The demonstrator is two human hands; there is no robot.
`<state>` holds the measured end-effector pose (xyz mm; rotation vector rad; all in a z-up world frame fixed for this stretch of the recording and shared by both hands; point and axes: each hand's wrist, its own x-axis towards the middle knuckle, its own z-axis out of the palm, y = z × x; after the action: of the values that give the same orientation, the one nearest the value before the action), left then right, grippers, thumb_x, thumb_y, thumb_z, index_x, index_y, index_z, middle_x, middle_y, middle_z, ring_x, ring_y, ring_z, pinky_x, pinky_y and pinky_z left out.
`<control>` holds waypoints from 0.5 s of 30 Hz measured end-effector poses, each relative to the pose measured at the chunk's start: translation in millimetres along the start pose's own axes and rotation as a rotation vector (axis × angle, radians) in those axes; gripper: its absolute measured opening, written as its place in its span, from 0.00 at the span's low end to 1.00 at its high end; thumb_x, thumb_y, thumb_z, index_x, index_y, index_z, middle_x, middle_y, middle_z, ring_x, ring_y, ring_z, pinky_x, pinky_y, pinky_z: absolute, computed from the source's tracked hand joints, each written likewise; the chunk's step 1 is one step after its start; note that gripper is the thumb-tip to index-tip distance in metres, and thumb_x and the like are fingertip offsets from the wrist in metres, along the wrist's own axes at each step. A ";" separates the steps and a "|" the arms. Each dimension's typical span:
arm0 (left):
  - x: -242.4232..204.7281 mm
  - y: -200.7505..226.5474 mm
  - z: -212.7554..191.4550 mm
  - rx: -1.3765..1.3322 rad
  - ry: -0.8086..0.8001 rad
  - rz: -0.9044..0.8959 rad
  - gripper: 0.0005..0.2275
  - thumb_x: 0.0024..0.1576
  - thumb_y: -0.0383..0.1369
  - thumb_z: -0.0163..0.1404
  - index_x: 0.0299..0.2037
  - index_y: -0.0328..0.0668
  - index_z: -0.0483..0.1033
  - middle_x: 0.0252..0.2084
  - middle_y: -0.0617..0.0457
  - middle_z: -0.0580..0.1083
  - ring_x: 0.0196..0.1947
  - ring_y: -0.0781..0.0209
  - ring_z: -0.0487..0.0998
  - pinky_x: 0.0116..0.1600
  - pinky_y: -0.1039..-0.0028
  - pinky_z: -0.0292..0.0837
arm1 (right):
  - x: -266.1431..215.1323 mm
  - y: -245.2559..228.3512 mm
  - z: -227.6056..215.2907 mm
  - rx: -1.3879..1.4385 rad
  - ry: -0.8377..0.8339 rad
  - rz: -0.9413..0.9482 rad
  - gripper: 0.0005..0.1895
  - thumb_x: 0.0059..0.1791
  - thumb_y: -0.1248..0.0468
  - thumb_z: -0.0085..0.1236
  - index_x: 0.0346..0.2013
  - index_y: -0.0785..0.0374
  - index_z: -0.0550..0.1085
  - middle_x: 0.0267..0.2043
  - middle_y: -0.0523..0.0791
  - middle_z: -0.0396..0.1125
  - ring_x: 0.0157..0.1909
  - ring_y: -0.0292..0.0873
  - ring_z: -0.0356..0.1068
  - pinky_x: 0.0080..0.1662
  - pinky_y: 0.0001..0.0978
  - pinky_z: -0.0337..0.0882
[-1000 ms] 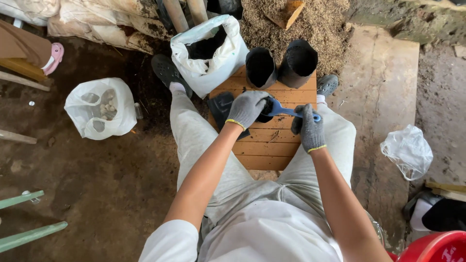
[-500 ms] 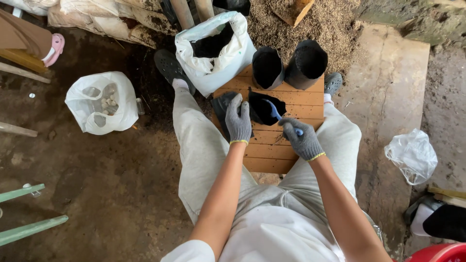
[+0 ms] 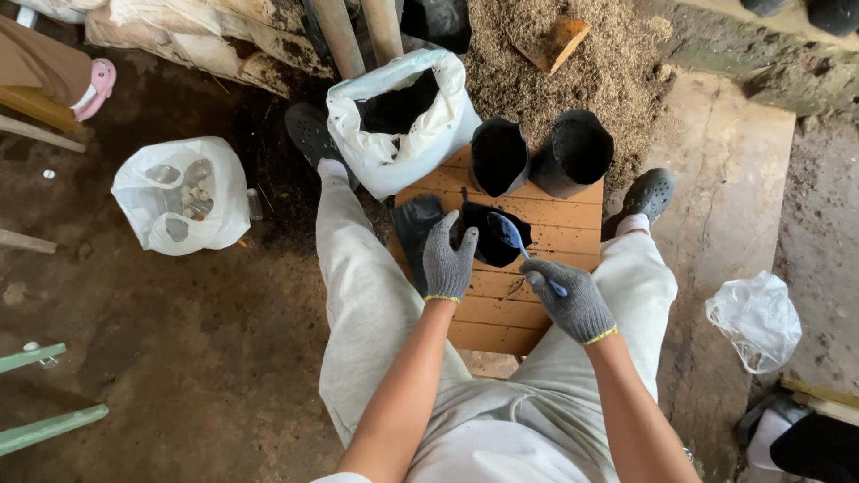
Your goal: The person scoops soil from a large white sack using a blue scoop and pours it into black plastic pots placed on a wooden board. The person repeats this process to fill the pots with soil.
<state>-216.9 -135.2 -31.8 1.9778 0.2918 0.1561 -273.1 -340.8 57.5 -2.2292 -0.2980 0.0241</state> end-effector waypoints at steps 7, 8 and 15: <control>3.4 -6.0 7.9 0.111 0.069 0.058 0.21 0.55 0.43 0.58 0.59 0.50 0.76 0.53 0.46 0.77 0.56 0.47 0.77 0.60 0.58 0.74 | 5.9 -4.4 26.5 0.405 0.438 0.414 0.15 0.56 0.58 0.52 0.26 0.59 0.76 0.15 0.45 0.64 0.21 0.40 0.66 0.29 0.31 0.70; 8.0 -7.2 9.9 0.120 0.088 0.078 0.21 0.55 0.41 0.58 0.59 0.51 0.76 0.52 0.48 0.78 0.55 0.48 0.78 0.59 0.59 0.75 | 10.7 0.0 36.1 0.543 0.546 0.483 0.17 0.57 0.60 0.51 0.24 0.61 0.73 0.15 0.46 0.59 0.19 0.40 0.63 0.26 0.30 0.68; 11.0 -9.5 8.5 0.119 0.119 0.052 0.14 0.57 0.35 0.54 0.54 0.55 0.80 0.47 0.51 0.80 0.50 0.51 0.80 0.56 0.61 0.77 | 21.3 21.8 61.0 0.606 0.539 0.503 0.20 0.58 0.58 0.49 0.23 0.61 0.70 0.11 0.48 0.58 0.15 0.41 0.61 0.21 0.27 0.62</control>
<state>-205.5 -135.9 -44.2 2.0988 0.3334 0.2970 -255.3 -302.2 4.2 -1.5756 0.5067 -0.1890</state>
